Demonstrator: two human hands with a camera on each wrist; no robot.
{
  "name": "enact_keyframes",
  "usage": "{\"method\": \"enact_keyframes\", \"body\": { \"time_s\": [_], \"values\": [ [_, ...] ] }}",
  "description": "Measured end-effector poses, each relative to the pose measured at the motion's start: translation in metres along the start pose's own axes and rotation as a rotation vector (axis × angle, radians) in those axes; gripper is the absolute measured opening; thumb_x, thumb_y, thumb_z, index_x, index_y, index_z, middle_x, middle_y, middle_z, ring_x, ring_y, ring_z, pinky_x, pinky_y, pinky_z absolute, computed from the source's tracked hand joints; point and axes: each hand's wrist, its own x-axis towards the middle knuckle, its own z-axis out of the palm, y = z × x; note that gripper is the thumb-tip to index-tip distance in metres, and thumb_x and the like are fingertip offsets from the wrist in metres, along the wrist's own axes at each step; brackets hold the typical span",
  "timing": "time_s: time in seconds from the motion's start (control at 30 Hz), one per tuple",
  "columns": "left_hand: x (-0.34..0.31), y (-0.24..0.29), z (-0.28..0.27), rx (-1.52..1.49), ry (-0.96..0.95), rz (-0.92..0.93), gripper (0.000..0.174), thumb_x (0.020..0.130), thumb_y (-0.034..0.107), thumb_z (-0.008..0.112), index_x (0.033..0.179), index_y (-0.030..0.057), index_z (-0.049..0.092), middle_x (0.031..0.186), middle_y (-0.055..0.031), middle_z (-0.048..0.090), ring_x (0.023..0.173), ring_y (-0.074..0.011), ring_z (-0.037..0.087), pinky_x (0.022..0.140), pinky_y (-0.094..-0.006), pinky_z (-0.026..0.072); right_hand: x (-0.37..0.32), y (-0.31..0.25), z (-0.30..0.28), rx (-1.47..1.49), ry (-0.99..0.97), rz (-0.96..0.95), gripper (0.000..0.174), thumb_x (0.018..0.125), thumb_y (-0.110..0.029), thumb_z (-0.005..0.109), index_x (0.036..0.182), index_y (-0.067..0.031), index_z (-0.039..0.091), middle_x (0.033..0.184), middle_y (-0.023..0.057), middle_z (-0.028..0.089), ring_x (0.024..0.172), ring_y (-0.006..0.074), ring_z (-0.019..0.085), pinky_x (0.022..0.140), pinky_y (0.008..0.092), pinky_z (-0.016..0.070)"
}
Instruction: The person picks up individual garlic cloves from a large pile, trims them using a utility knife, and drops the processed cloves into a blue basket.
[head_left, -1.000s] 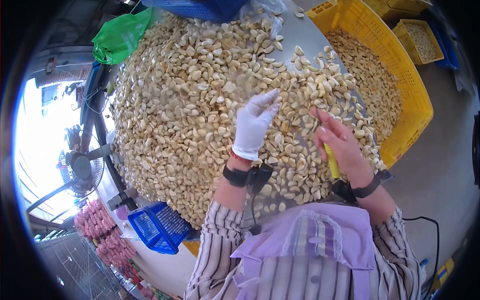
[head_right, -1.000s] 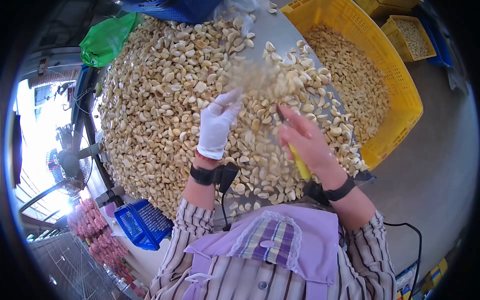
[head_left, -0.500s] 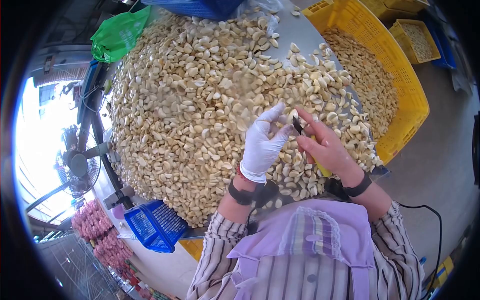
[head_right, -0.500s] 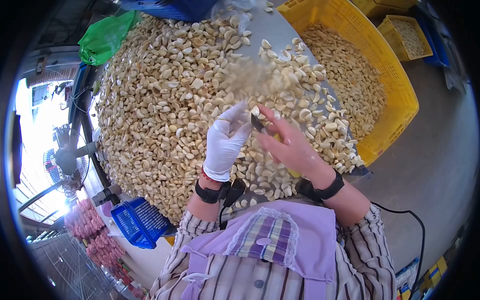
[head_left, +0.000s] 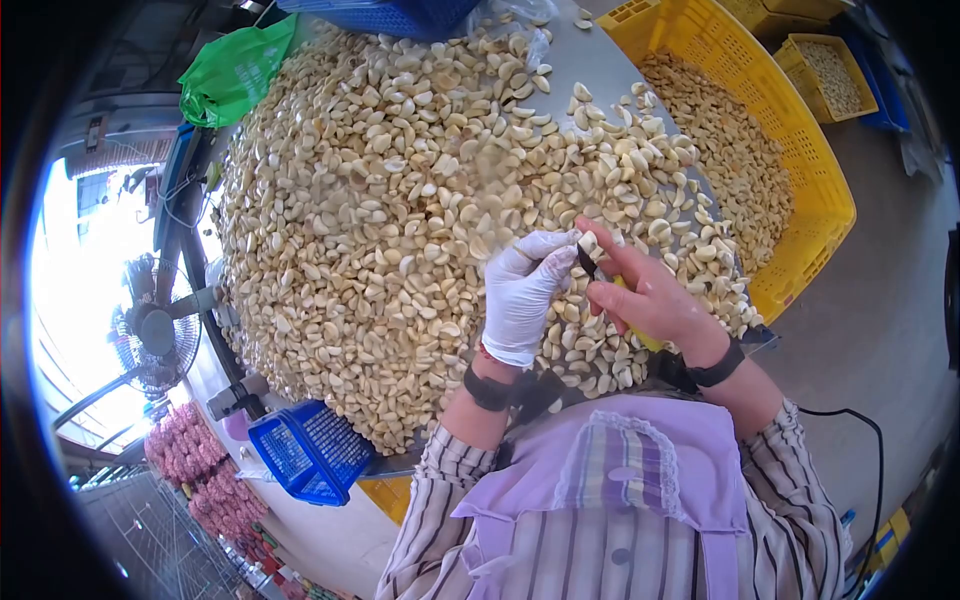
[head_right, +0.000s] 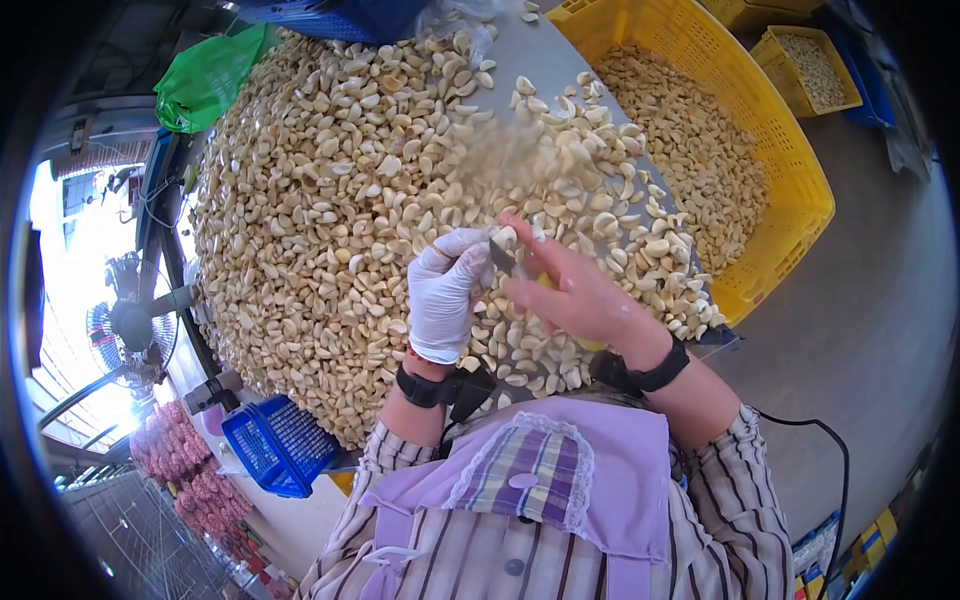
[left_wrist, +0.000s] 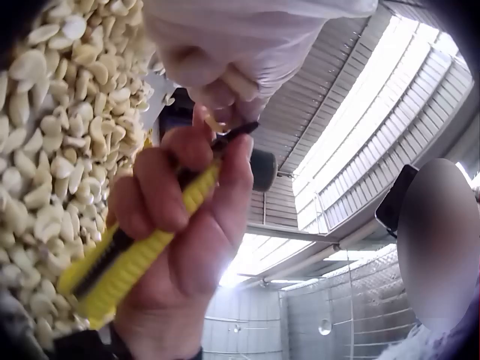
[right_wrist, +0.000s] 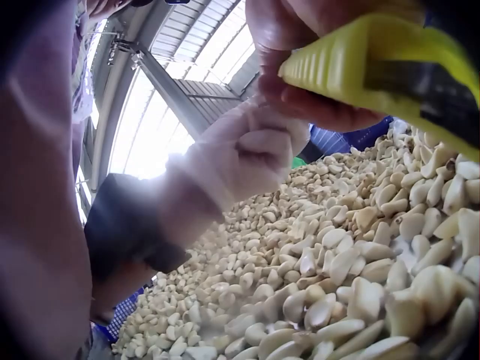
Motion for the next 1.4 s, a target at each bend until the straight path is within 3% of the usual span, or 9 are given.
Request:
{"method": "enact_keyframes", "body": {
  "time_s": [0.17, 0.33, 0.5, 0.63, 0.8, 1.07, 1.13, 1.27, 1.4],
  "values": [
    [-0.001, -0.019, 0.005, -0.172, 0.023, -0.038, 0.014, 0.088, 0.011, 0.062, 0.099, 0.0038, 0.065, 0.07, -0.001, 0.06, 0.052, -0.0023, 0.044, 0.043, -0.0164, 0.0312, 0.008, 0.014, 0.005, 0.04, 0.143, -0.02, 0.053, 0.092, -0.017, 0.052, 0.141, -0.0139, 0.035, 0.071, -0.0018, 0.051, 0.051, 0.0038, 0.046, 0.047, 0.0191, 0.0391],
    [0.003, -0.03, -0.005, -0.912, -0.295, -0.236, 0.021, 0.093, 0.022, 0.053, 0.105, 0.0058, 0.057, 0.086, -0.0019, 0.056, 0.05, -0.0052, 0.04, 0.036, -0.0168, 0.028, 0.007, 0.012, -0.001, 0.326, 0.177, -0.004, 0.043, 0.094, -0.021, 0.051, 0.135, -0.0129, 0.045, 0.07, -0.0029, 0.051, 0.05, 0.0048, 0.046, 0.046, 0.0191, 0.0385],
    [0.024, -0.015, -0.009, -0.881, -0.19, -0.126, 0.024, 0.095, 0.028, 0.048, 0.105, 0.0075, 0.056, 0.092, -0.0006, 0.054, 0.058, -0.0071, 0.043, 0.036, -0.0163, 0.0272, 0.006, 0.014, -0.029, 0.605, 0.363, -0.085, 0.039, 0.096, -0.022, 0.045, 0.134, -0.0103, 0.044, 0.069, -0.0011, 0.049, 0.047, 0.0068, 0.045, 0.043, 0.018, 0.0374],
    [0.077, -0.021, -0.002, -0.142, -0.079, 0.019, 0.025, 0.089, 0.027, 0.059, 0.1, 0.005, 0.059, 0.085, 0.0, 0.057, 0.058, -0.0099, 0.048, 0.04, -0.02, 0.0345, 0.001, 0.012, -0.048, 0.67, 0.442, -0.134, 0.038, 0.096, -0.025, 0.045, 0.133, -0.0128, 0.045, 0.072, -0.0021, 0.049, 0.046, 0.0069, 0.042, 0.041, 0.0205, 0.0338],
    [0.106, -0.064, 0.036, 1.171, -0.06, 0.676, 0.015, 0.085, 0.025, 0.06, 0.087, 0.0104, 0.063, 0.079, -0.0078, 0.062, 0.064, -0.0255, 0.061, 0.056, -0.0348, 0.0493, -0.005, 0.009, -0.056, 0.659, 0.472, -0.16, 0.039, 0.096, -0.027, 0.047, 0.132, -0.0144, 0.045, 0.072, -0.0029, 0.047, 0.047, 0.0064, 0.042, 0.042, 0.0211, 0.0335],
    [0.053, -0.065, 0.06, 1.141, -0.586, 0.432, 0.018, 0.083, 0.025, 0.056, 0.093, 0.0112, 0.063, 0.081, -0.0138, 0.064, 0.074, -0.0336, 0.062, 0.064, -0.0435, 0.0487, -0.009, 0.016, -0.067, 0.677, 0.52, -0.168, 0.036, 0.094, -0.026, 0.05, 0.126, -0.009, 0.052, 0.071, -0.0018, 0.051, 0.047, 0.0069, 0.045, 0.041, 0.0211, 0.0362],
    [0.067, -0.055, 0.041, 0.794, -0.32, 0.446, 0.026, 0.078, 0.006, 0.058, 0.103, 0.0079, 0.063, 0.095, -0.0167, 0.063, 0.089, -0.0304, 0.062, 0.075, -0.0372, 0.051, -0.011, 0.014, -0.068, 0.691, 0.524, -0.171, 0.036, 0.094, -0.026, 0.05, 0.125, -0.0089, 0.052, 0.071, -0.0017, 0.051, 0.047, 0.007, 0.045, 0.041, 0.021, 0.0358],
    [0.129, -0.018, -0.007, 1.225, 0.205, 0.881, 0.031, 0.076, 0.002, 0.055, 0.105, 0.0067, 0.063, 0.104, -0.0151, 0.061, 0.093, -0.0323, 0.061, 0.076, -0.0367, 0.0525, -0.011, 0.014, -0.074, 0.708, 0.509, -0.207, 0.035, 0.094, -0.027, 0.05, 0.125, -0.009, 0.052, 0.071, -0.0015, 0.05, 0.047, 0.0071, 0.045, 0.041, 0.0208, 0.0351],
    [0.119, -0.043, 0.001, 1.654, 0.052, 0.666, 0.039, 0.081, 0.006, 0.05, 0.118, 0.0149, 0.057, 0.104, -0.0126, 0.057, 0.072, -0.0276, 0.063, 0.06, -0.0381, 0.0526, -0.011, 0.007, -0.074, 0.678, 0.52, -0.188, 0.043, 0.094, -0.034, 0.049, 0.129, -0.0098, 0.046, 0.071, -0.0033, 0.044, 0.048, 0.0055, 0.04, 0.043, 0.0211, 0.0321]
  ]
}}
